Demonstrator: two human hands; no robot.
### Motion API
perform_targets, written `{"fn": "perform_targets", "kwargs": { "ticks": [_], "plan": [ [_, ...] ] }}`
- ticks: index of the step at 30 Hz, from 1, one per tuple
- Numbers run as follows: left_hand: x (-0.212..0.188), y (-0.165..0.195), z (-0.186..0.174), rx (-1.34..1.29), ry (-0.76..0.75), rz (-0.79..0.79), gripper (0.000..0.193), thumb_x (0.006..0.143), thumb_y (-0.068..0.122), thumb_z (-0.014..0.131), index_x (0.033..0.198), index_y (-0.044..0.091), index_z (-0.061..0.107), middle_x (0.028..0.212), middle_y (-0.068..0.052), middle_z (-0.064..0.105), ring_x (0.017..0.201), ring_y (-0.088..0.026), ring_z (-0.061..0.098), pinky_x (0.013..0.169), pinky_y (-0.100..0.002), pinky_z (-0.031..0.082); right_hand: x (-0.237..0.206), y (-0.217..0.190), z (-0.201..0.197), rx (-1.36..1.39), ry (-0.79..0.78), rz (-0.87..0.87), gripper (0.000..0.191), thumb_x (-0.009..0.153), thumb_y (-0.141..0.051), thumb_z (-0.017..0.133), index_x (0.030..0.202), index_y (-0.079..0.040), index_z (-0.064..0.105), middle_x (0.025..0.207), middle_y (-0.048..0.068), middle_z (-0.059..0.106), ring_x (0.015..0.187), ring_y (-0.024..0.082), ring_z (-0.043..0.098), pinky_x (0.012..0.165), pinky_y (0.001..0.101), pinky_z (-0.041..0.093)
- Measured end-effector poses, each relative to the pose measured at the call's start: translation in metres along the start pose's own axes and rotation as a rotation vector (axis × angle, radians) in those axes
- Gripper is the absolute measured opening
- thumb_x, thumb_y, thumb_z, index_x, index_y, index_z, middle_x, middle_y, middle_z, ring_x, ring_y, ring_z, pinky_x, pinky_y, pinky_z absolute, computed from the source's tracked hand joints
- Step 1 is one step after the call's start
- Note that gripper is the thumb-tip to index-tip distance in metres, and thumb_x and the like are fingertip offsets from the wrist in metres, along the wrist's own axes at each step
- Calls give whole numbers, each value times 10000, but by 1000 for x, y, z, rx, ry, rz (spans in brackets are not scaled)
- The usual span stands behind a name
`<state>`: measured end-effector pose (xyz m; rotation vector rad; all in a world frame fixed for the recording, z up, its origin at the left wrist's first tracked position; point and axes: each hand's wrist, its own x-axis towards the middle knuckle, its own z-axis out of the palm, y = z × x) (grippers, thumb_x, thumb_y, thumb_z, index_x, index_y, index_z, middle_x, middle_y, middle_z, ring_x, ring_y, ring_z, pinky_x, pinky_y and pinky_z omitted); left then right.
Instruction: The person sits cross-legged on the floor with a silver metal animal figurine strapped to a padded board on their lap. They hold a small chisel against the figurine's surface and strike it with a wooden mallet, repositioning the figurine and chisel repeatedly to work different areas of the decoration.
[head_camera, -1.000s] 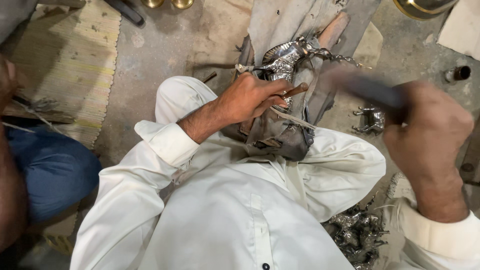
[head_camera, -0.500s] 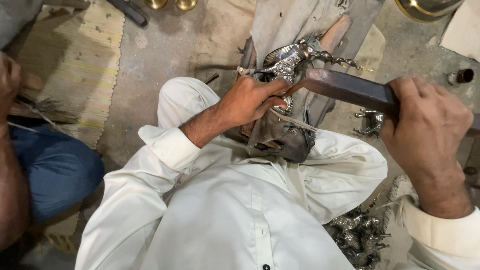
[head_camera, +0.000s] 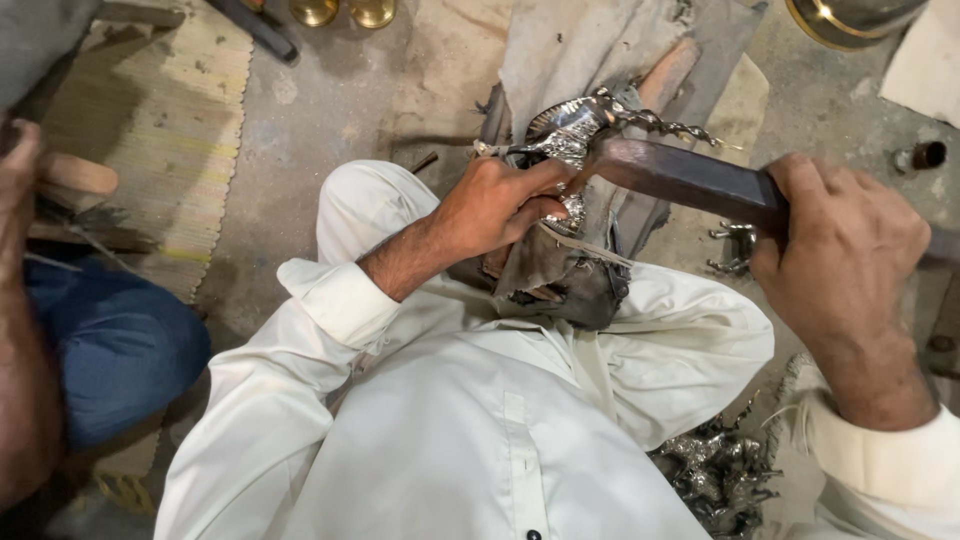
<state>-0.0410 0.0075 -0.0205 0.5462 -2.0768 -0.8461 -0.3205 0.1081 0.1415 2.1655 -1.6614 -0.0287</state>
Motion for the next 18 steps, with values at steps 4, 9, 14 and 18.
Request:
{"fn": "perform_targets", "kwargs": {
  "ticks": [4,9,14,18],
  "plan": [
    [0,-1,-1,10,-14,-20,331,949,130,783,1219,83,599,893,-90,773,777,-299,761,636,-402,566,3,3,-1,306,30,150,235,937,-41,792,1123,-13,653,923,147,686,784,302,686,745,399,536],
    [0,-4,0,-21,25,40,393,921,103,770,1268,83,587,946,-100,774,823,-292,772,674,-380,594,5,5,2,-27,29,-9,263,851,-5,805,1077,-40,674,863,105,699,716,252,684,744,389,547],
    [-2,-6,-4,3,18,16,380,957,119,785,1281,90,587,918,-101,776,798,-301,764,651,-384,580,6,4,0,481,38,302,265,1029,-133,801,1171,-12,613,898,98,674,761,233,683,730,372,536],
    [-1,-6,-6,3,-24,-8,431,921,109,779,1314,92,601,869,-99,775,743,-303,756,631,-393,576,7,2,0,-61,31,-67,400,654,-23,824,1032,-61,699,816,110,694,725,296,696,673,385,547]
  ]
}}
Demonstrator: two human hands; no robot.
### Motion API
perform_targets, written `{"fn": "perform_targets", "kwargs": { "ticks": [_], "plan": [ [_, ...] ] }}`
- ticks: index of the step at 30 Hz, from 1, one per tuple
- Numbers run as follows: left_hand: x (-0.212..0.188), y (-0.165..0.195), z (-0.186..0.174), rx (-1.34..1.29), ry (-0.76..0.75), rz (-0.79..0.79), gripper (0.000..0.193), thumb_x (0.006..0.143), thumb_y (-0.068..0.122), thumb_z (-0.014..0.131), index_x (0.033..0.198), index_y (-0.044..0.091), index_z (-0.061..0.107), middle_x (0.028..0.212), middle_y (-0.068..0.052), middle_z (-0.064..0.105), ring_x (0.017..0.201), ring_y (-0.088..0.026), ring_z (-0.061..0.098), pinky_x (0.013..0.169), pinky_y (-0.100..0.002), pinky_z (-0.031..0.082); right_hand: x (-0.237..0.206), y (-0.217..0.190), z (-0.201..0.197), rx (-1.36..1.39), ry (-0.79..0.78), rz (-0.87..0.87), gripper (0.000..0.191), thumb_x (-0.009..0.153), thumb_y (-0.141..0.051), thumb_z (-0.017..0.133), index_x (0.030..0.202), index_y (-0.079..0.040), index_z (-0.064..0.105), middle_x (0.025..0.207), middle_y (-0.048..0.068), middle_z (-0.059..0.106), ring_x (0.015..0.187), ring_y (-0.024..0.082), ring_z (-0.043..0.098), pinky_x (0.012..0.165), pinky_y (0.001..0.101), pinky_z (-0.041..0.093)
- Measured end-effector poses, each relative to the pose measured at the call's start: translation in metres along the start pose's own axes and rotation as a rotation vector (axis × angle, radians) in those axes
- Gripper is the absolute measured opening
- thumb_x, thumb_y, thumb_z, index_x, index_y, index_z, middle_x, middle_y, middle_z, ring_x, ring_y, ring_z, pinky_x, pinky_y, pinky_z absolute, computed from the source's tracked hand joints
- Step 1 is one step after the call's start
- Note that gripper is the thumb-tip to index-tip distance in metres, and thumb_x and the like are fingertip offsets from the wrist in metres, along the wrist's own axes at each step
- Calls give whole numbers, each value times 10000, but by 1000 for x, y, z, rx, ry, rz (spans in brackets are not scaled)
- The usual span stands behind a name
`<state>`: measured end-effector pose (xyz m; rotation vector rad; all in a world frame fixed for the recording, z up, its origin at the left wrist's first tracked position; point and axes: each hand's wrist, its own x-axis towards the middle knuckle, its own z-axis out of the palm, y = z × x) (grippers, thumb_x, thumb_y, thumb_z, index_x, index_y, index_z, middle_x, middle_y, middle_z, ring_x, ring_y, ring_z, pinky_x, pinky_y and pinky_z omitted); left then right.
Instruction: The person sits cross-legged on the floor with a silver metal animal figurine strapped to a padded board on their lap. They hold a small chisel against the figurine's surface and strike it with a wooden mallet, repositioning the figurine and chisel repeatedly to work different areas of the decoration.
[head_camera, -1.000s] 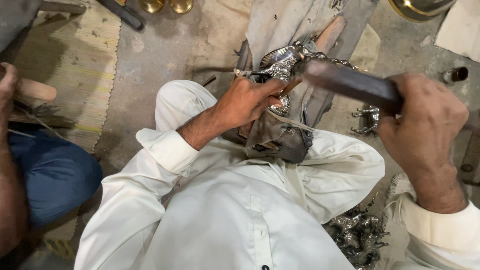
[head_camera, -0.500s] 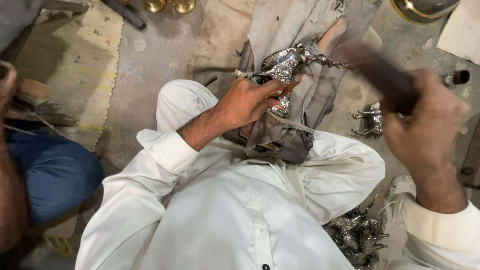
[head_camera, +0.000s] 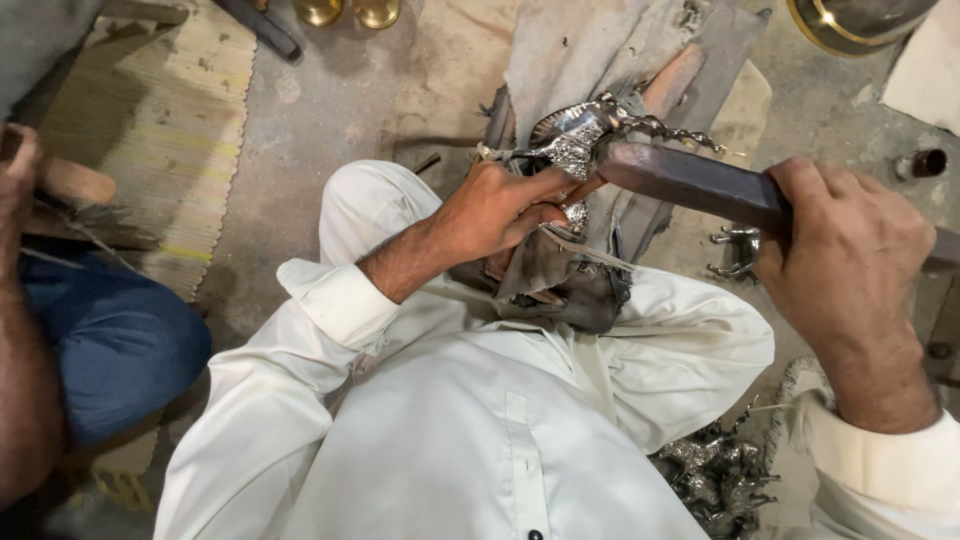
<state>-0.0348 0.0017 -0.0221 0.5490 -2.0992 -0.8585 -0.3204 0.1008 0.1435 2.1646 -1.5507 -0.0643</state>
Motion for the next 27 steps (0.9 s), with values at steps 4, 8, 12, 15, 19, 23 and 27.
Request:
{"fn": "perform_targets", "kwargs": {
  "ticks": [4,8,12,15,19,23,27],
  "plan": [
    [0,0,-2,-15,32,30,389,944,107,773,1288,88,593,921,-108,777,799,-303,765,651,-384,582,4,0,0,353,72,171,216,921,0,776,1099,-41,661,940,134,686,832,311,693,784,372,544],
    [0,-2,-4,-55,-14,-6,384,924,89,763,1277,92,612,889,-96,783,785,-288,771,670,-385,590,9,-5,-2,249,6,122,256,779,14,759,1014,-36,670,873,133,681,779,329,681,726,410,526],
    [-1,-1,-5,-39,-12,-17,366,931,113,784,1256,74,621,873,-119,767,769,-304,758,644,-395,568,9,-9,-7,351,29,217,266,825,5,763,1067,-19,653,911,154,664,821,346,663,760,418,515],
    [-1,-2,-7,-42,-14,-9,319,955,119,780,1236,84,632,851,-108,765,755,-290,762,649,-388,567,10,-13,-7,139,-39,98,361,693,21,767,1040,-50,697,897,136,690,830,353,672,747,443,508],
    [0,-4,-6,-38,-17,2,359,939,133,781,1260,71,631,847,-112,764,743,-287,761,637,-380,569,11,-14,-10,329,10,217,243,885,-24,764,1106,-63,671,954,120,689,880,308,683,818,390,526],
    [-5,-6,-4,-39,4,28,392,936,110,777,1300,70,635,870,-118,765,753,-283,763,657,-386,577,8,-15,-8,249,-79,169,312,775,-40,794,1064,-51,676,839,128,692,754,303,695,681,402,530],
    [-10,-10,-8,-272,210,-102,310,997,44,744,1282,51,624,1012,-121,788,880,-178,798,755,-306,643,-6,-8,6,375,-296,329,420,831,-77,809,1191,9,611,841,136,698,703,273,703,661,388,533]
  ]
}}
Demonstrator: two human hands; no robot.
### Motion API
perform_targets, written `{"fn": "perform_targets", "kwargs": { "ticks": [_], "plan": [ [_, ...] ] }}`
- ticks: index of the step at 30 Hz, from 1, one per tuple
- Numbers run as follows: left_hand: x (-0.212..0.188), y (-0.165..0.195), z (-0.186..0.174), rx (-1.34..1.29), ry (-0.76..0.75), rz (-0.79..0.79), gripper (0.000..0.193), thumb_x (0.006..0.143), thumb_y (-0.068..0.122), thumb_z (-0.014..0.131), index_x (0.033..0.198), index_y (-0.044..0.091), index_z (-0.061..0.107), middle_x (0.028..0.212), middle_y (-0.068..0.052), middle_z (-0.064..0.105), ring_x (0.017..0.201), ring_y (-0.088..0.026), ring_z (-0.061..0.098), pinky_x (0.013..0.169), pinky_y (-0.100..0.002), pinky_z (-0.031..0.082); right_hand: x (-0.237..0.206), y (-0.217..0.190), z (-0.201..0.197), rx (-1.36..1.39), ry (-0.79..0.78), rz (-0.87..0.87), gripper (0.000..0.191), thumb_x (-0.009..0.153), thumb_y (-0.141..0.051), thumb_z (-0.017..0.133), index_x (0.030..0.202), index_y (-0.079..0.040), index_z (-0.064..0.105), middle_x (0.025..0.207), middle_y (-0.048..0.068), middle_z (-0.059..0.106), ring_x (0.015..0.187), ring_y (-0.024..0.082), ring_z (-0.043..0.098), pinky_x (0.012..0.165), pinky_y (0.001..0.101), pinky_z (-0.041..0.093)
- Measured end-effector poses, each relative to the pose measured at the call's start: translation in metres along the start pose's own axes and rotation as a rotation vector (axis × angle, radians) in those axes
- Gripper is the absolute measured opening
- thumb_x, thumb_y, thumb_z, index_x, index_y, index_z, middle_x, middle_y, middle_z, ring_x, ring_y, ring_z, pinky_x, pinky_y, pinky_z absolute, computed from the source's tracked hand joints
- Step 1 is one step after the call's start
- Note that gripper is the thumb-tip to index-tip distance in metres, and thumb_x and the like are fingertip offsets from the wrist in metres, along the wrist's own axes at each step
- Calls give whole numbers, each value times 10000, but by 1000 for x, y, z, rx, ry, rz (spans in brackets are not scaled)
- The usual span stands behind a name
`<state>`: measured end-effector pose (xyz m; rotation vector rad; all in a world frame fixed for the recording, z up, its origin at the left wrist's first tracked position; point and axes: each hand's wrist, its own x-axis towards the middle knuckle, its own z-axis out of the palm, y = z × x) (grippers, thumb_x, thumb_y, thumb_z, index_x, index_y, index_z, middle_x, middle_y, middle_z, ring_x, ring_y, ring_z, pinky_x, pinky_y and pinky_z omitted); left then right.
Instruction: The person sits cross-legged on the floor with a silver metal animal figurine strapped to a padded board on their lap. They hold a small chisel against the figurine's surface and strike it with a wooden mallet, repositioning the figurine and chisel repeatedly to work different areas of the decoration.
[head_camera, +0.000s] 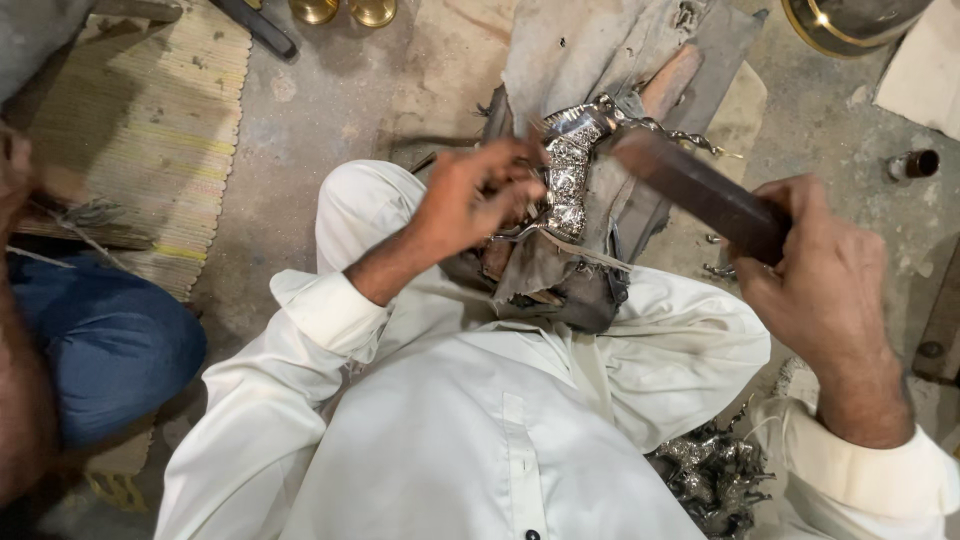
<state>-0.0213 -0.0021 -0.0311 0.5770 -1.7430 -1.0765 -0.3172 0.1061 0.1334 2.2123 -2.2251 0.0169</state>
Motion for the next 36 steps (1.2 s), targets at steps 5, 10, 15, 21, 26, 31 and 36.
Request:
{"fn": "perform_targets", "kwargs": {
  "ticks": [5,10,15,21,26,31,36],
  "plan": [
    [2,2,-22,-317,71,-361,304,962,0,742,1236,15,612,887,-84,761,766,-76,716,628,-220,574,-22,27,49,1209,-72,157,479,982,-230,751,1304,34,514,995,62,638,898,181,663,799,342,555],
    [9,19,-9,-36,-98,-271,306,925,36,793,1198,23,655,886,-91,782,782,-102,761,641,-261,609,-56,42,108,1647,-134,338,429,1061,-236,644,1388,36,590,926,70,630,853,160,626,771,313,521],
    [25,29,34,155,-262,59,361,900,129,832,1197,52,640,921,-118,783,832,-232,794,703,-360,619,-82,47,132,1587,-175,424,399,935,-100,701,1299,15,586,906,68,667,848,161,666,763,329,558],
    [33,35,79,403,-432,202,394,893,171,783,1211,62,577,824,-128,750,731,-359,739,644,-472,573,-105,57,137,1252,-19,325,398,931,-54,746,1297,10,606,965,36,653,821,114,618,765,276,524],
    [26,34,97,608,-455,272,350,932,199,728,1202,60,554,760,-124,724,687,-347,732,582,-458,573,-115,57,131,968,375,198,346,1051,-80,768,1305,5,550,1056,37,649,923,110,623,837,268,514],
    [22,30,101,639,-489,272,313,954,194,712,1192,72,550,727,-100,717,663,-331,727,560,-465,559,-115,64,110,278,525,36,347,1034,-47,789,1326,4,607,1018,178,714,876,256,718,791,325,549],
    [21,30,100,630,-478,283,327,947,187,703,1211,71,549,732,-99,722,663,-334,727,553,-465,556,-112,67,92,488,504,105,324,1073,-89,792,1287,15,573,969,167,709,742,289,688,675,370,518]
  ]
}}
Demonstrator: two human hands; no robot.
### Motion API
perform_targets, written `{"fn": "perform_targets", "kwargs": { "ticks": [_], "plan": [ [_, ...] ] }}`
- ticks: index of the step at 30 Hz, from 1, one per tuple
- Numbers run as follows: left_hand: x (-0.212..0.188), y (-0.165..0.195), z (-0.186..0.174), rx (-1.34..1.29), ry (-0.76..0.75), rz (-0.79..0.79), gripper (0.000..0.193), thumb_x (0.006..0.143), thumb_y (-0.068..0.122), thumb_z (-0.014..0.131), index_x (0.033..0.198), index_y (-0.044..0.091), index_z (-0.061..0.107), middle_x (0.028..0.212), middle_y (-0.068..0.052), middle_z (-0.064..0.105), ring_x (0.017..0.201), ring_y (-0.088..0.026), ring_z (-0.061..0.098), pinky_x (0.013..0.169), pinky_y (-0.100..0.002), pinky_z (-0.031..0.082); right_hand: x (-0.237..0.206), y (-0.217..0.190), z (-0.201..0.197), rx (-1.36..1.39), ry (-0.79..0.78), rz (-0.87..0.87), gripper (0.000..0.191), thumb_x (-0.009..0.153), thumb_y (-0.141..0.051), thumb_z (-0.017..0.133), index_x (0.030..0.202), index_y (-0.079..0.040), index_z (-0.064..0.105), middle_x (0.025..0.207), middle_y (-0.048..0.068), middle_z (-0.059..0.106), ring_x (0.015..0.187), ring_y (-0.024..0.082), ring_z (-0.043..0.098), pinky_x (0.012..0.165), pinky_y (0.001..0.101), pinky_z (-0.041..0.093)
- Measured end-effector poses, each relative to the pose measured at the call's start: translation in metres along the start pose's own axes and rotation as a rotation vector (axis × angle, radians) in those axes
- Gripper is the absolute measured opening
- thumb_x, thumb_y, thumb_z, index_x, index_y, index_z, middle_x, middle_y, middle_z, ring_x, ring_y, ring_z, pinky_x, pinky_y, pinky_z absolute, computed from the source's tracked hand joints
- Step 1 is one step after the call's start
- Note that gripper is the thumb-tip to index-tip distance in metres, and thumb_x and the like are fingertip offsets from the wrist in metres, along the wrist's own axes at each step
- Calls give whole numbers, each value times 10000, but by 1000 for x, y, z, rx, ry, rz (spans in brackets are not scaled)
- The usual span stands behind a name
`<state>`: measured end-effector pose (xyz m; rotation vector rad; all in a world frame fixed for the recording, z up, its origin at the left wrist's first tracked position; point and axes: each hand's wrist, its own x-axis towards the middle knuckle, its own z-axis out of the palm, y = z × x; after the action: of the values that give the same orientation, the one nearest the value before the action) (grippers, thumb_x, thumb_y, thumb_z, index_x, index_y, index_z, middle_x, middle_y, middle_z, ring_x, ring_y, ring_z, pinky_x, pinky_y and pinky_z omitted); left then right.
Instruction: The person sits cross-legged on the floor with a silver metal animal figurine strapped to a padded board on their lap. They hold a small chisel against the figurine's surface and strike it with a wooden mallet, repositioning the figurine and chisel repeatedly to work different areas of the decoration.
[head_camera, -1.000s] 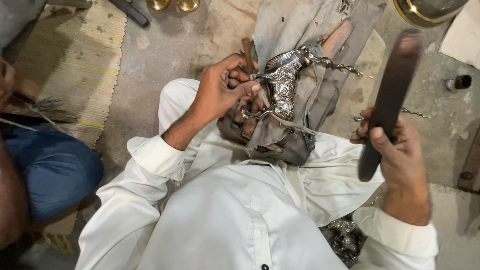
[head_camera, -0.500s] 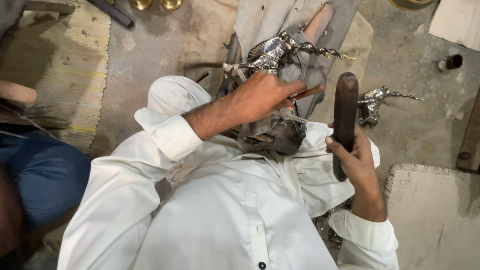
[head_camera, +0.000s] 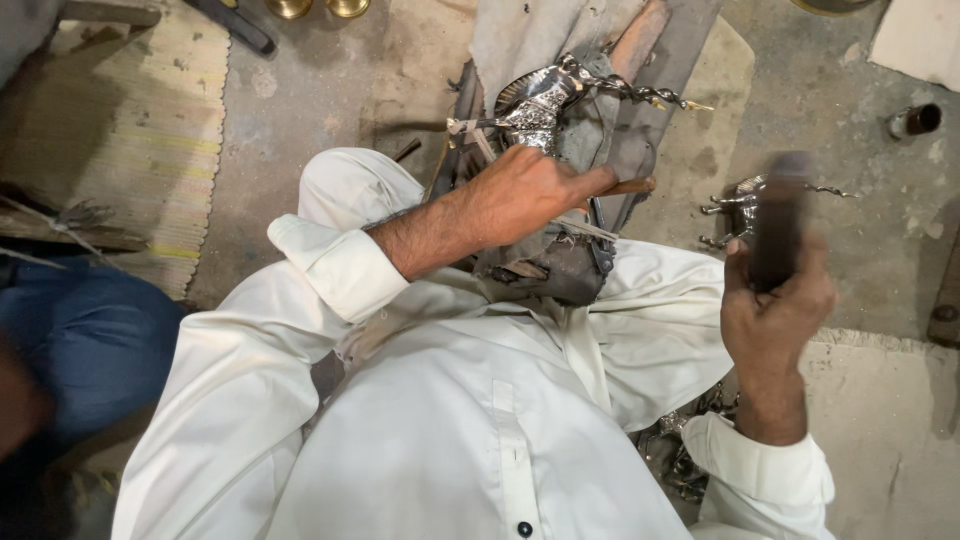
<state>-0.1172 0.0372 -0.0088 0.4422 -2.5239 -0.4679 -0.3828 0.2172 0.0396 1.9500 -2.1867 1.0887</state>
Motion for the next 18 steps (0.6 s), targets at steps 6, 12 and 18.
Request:
{"fn": "perform_targets", "kwargs": {
  "ticks": [6,12,18],
  "plan": [
    [-1,-4,-3,-28,-24,8,362,931,173,695,1244,73,543,749,-98,733,674,-333,734,556,-464,560,1,-11,-8,-32,-39,120,346,977,-110,773,1252,-18,585,967,159,681,770,346,655,717,439,499],
    [-3,-9,-5,-79,-12,20,349,931,155,678,1252,106,550,800,-68,765,688,-323,742,569,-454,569,0,-9,-9,-278,-71,-125,311,944,-23,785,1210,-14,623,957,188,666,862,393,658,773,448,502],
    [-6,-11,-10,-39,-49,21,351,939,105,648,1279,117,564,793,-60,769,685,-303,748,605,-436,589,5,-17,-9,-340,-77,-84,252,957,-29,777,1147,-26,613,916,168,663,813,357,659,739,427,499]
  ]
}}
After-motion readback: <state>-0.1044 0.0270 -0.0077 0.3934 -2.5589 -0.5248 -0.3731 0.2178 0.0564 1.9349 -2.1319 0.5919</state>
